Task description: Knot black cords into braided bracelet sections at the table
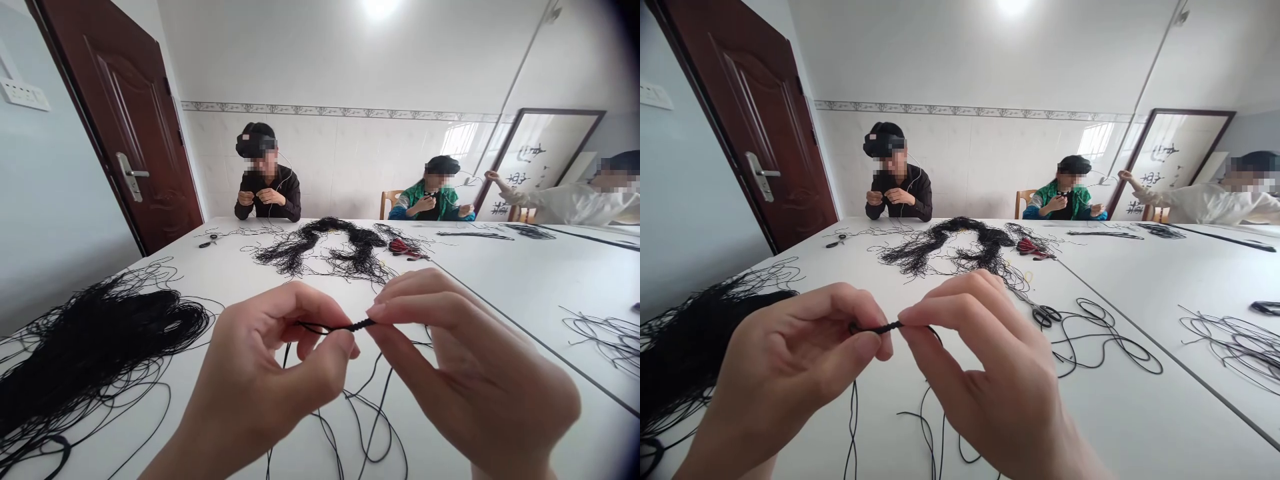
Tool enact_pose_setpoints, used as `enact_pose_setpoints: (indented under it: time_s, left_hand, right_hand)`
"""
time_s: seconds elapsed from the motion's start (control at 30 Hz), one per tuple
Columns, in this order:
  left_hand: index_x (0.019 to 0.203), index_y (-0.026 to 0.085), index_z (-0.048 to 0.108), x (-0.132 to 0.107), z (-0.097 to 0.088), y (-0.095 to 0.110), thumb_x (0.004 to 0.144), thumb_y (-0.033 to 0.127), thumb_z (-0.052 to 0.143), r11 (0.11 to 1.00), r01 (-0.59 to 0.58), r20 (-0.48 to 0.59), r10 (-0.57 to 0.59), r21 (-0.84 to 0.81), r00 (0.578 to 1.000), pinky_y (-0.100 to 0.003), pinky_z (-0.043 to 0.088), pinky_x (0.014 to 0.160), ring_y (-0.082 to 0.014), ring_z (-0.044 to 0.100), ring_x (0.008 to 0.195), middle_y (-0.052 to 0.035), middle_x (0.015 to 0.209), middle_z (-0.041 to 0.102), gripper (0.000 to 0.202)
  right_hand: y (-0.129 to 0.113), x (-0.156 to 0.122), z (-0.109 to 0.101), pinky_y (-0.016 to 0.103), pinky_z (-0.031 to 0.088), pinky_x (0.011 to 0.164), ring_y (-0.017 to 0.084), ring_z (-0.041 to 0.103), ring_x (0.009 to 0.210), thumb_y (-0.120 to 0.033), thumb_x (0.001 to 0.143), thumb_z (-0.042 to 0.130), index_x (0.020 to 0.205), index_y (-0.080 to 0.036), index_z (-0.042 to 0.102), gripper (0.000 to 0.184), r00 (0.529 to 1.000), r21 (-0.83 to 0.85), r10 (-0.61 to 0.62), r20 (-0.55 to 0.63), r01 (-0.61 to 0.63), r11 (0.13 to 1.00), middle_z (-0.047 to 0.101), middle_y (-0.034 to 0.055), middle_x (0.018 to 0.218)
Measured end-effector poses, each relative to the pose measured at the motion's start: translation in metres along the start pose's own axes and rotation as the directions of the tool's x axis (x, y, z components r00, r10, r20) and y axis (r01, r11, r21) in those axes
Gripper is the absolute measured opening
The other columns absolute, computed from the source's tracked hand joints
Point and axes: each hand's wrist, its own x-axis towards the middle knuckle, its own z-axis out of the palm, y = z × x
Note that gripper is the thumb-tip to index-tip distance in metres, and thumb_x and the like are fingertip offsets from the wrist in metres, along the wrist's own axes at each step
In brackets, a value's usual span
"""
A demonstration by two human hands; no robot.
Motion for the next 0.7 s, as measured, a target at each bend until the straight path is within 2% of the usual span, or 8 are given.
enact_pose_setpoints:
  time_s: [0.2,0.3,0.4,0.7]
  left_hand:
    - [0.06,0.025,0.07,-0.0009,0.0002,-0.0011,0.065,0.015,0.066,0.992,0.001,-0.019,-0.003,-0.123,1.0,-0.016,0.044,0.043,-0.0088,0.056,0.05,0.0057,0.056,0.064,0.012]
    - [0.06,0.025,0.069,-0.0007,-0.0003,-0.0023,0.066,0.013,0.063,0.991,-0.008,-0.013,0.006,-0.133,1.0,-0.014,0.041,0.041,-0.0062,0.054,0.046,0.0074,0.055,0.065,0.014]
    - [0.059,0.024,0.069,-0.001,-0.0001,-0.0027,0.066,0.012,0.063,0.988,-0.033,-0.02,0.03,-0.151,0.999,-0.012,0.044,0.043,-0.0063,0.058,0.049,0.0079,0.054,0.065,0.015]
    - [0.058,0.024,0.069,-0.002,0.0008,-0.0034,0.065,0.013,0.064,0.987,-0.021,-0.034,0.016,-0.156,0.999,-0.012,0.044,0.042,-0.0063,0.057,0.048,0.0077,0.053,0.064,0.014]
  right_hand:
    - [0.0025,-0.0012,-0.0005,0.03,0.051,0.065,0.015,0.061,0.081,0.008,0.077,0.062,0.1,-0.019,0.062,0.036,1.0,0.018,-0.005,-0.03,0.006,1.0,0.062,0.0024,0.084]
    - [0.0035,-0.001,-0.0008,0.03,0.051,0.064,0.015,0.06,0.081,0.009,0.077,0.062,0.1,-0.019,0.062,0.036,0.999,0.01,-0.012,-0.032,0.012,1.0,0.062,0.0021,0.084]
    - [0.0038,-0.0008,-0.0009,0.03,0.051,0.064,0.014,0.06,0.081,0.009,0.077,0.063,0.1,-0.019,0.062,0.036,0.999,0.008,-0.015,-0.037,0.015,1.0,0.062,0.0018,0.084]
    - [0.0057,-0.0016,0.0001,0.029,0.051,0.066,0.013,0.06,0.082,0.008,0.079,0.062,0.1,-0.017,0.062,0.033,0.999,0.014,-0.019,-0.03,0.02,1.0,0.062,0.0023,0.085]
